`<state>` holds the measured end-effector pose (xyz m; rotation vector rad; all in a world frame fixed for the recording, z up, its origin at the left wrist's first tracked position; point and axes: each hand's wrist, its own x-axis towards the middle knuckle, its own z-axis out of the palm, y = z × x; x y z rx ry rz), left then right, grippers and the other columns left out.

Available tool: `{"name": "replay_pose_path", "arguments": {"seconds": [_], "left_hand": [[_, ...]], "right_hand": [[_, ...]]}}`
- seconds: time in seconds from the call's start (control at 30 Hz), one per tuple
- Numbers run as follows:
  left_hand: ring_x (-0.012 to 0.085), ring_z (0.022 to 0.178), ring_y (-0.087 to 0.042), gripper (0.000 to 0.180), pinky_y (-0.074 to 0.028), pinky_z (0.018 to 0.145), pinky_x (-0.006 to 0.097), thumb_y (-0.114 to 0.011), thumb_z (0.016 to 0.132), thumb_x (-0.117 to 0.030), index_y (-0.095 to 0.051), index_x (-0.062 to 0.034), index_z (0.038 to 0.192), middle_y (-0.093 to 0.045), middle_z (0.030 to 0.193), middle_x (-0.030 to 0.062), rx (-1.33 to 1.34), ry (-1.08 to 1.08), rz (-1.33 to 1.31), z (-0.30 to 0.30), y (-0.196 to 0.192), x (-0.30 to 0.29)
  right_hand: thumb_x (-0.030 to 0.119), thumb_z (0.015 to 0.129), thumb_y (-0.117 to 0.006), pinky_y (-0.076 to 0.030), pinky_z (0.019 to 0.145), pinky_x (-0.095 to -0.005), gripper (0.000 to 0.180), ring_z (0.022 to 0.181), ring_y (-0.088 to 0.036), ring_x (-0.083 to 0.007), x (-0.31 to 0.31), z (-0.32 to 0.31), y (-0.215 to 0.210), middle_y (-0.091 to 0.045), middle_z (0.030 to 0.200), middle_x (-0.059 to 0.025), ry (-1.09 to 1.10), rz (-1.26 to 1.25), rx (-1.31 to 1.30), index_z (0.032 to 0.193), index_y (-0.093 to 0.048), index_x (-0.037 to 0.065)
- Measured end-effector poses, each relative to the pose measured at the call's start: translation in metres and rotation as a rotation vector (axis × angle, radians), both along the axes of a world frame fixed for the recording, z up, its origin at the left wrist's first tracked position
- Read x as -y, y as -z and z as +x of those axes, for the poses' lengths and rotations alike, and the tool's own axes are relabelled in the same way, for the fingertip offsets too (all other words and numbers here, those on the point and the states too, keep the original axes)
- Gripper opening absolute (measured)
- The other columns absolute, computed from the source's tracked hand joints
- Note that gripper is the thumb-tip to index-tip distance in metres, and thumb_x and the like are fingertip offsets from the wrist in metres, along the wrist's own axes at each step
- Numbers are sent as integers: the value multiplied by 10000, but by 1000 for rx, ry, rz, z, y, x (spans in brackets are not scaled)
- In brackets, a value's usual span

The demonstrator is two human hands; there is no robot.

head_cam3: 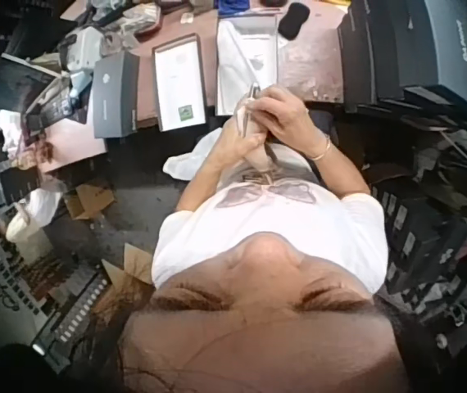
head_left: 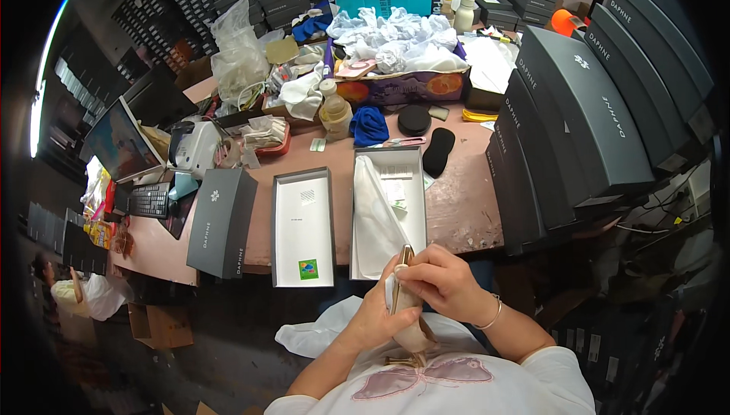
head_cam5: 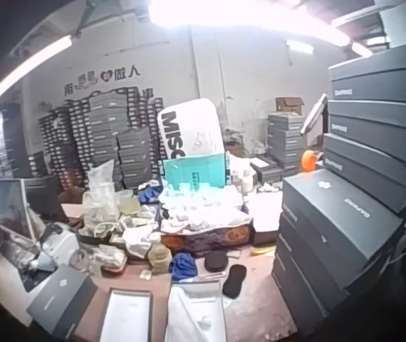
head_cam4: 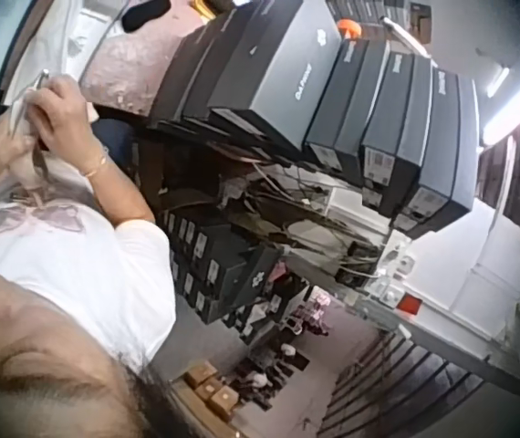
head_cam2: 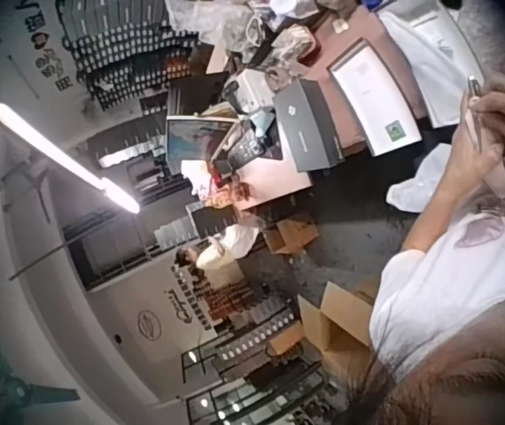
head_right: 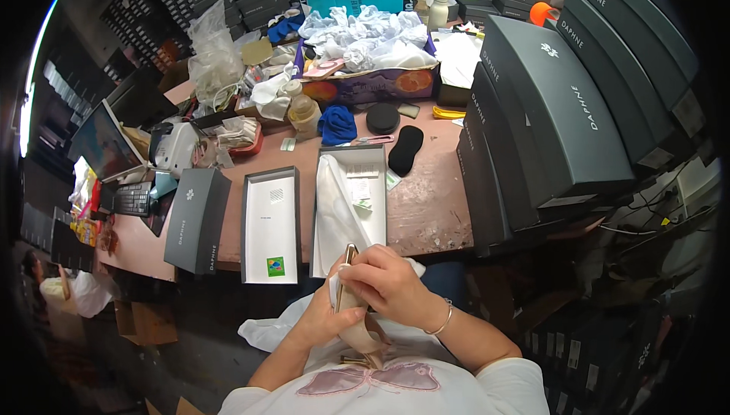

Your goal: Inspecting a pair of gold high-heeled shoes and preparing them for packing into a shoebox with tissue paper.

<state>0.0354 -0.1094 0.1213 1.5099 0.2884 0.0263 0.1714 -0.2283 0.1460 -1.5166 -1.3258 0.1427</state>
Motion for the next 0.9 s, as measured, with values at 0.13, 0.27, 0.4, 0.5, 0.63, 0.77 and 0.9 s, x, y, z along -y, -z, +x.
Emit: {"name": "replay_pose_path", "arguments": {"seconds": [0.13, 0.27, 0.4, 0.5, 0.63, 0.77, 0.9], "left_hand": [[200, 1078, -543, 942, -417, 967, 324, -670, 761, -259, -143, 49, 1478, -551, 1167, 132, 32, 28, -98, 4, -1, 4], [211, 1134, -508, 953, -386, 1004, 329, -669, 759, -270, -136, 48, 1482, -514, 1223, 150, 22, 15, -51, 2, 2, -5], [220, 1164, -491, 947, -370, 1021, 328, -666, 762, -261, -137, 48, 1483, -492, 1264, 156, -6, -43, -114, -1, 7, -13], [224, 1198, -464, 938, -352, 1037, 329, -663, 771, -255, -135, 46, 1484, -461, 1308, 163, 26, -73, -115, 0, 20, -22], [201, 1192, -411, 938, -333, 1028, 325, -661, 784, -296, -133, 39, 1483, -416, 1286, 124, 54, -92, -174, 6, 31, -34], [186, 1165, -404, 938, -337, 1016, 323, -658, 788, -306, -128, 28, 1486, -410, 1246, 98, 46, -94, -270, 8, 40, -50], [181, 1166, -407, 918, -344, 1012, 317, -660, 795, -278, -139, 27, 1486, -412, 1255, 98, 91, -144, -296, 10, 58, -61]], "right_hand": [[31, 853, -639, -475, 711, -274, 59, 776, -593, -168, -22, 44, 15, -611, 824, -58, 163, -102, -307, 880, -691, 42], [120, 947, -584, -514, 818, -318, 85, 855, -621, -178, -28, 52, 57, -624, 998, -47, -19, 268, -1204, 984, -616, 51], [154, 954, -583, -540, 764, -332, 83, 847, -624, -192, -36, 58, 64, -596, 960, -60, -129, 252, -1497, 934, -553, 79], [169, 945, -601, -515, 680, -302, 108, 775, -601, -162, -44, 66, 72, -585, 879, -50, -104, 150, -1387, 922, -538, 85], [137, 935, -610, -503, 665, -254, 90, 748, -606, -119, -72, 107, 66, -619, 840, -33, 1, 56, -1232, 960, -579, 57], [111, 929, -608, -507, 695, -236, 206, 804, -626, -97, -123, 160, 34, -661, 908, -34, 30, -35, -1145, 1113, -608, 18], [125, 908, -643, -488, 683, -220, 264, 806, -592, -73, -202, 182, 8, -654, 908, -14, 2, -176, -675, 1130, -624, -15]]}}
